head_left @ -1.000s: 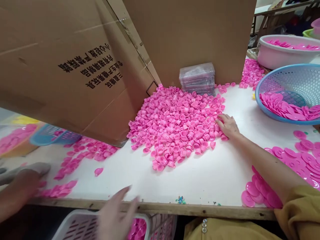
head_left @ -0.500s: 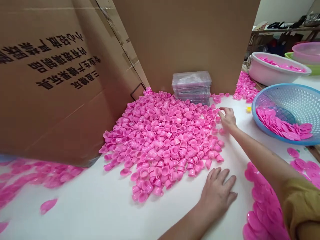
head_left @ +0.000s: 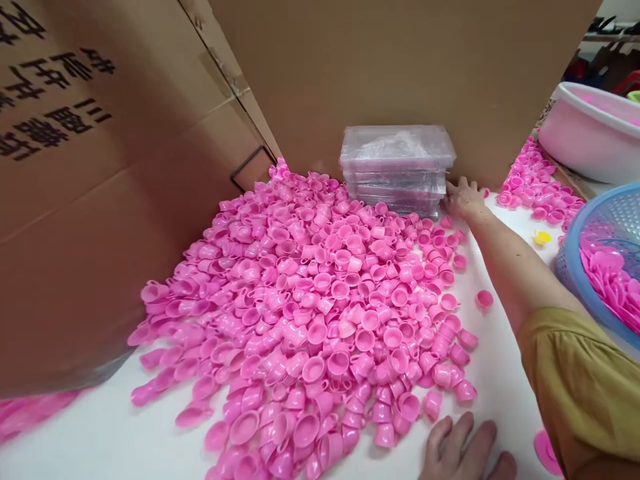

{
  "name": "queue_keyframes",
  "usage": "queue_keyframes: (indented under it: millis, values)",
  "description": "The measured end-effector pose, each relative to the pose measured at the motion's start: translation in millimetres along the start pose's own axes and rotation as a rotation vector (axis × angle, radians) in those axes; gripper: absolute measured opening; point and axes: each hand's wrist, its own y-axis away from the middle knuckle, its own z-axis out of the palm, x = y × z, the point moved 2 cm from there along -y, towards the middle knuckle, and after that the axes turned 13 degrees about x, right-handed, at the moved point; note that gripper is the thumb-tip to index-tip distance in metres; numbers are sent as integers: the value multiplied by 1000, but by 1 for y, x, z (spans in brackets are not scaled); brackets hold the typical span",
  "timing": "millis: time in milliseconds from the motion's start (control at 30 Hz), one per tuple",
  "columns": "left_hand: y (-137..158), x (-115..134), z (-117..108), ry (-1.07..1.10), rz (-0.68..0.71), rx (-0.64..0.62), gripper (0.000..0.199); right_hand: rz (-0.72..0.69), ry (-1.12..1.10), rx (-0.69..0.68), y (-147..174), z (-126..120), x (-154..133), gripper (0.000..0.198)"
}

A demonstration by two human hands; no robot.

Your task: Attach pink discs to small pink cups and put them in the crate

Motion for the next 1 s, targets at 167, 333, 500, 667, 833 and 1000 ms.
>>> queue_keyframes:
  millis: [167, 333, 500, 667, 833, 1000]
  values:
    - [-3, -2, -4, 12, 13, -63, 12, -16, 17, 97, 17, 2, 20, 56]
    - [-17, -13, -22, 82, 118, -365, 40, -8, -59, 173, 52, -5, 24, 50]
    - [-40, -9, -35, 180, 41, -654, 52, -102, -102, 216, 111, -25, 17, 40]
    - [-49, -3, -30, 149, -78, -706, 61, -138, -130, 186, 198, -52, 8, 36]
    - [-60, -22, -23, 81, -170, -591, 59, -131, -210, 100, 275, -91, 2, 33]
    - [-80, -47, -34, 63, -253, -503, 40, -22, -453, 134, 315, -144, 13, 24]
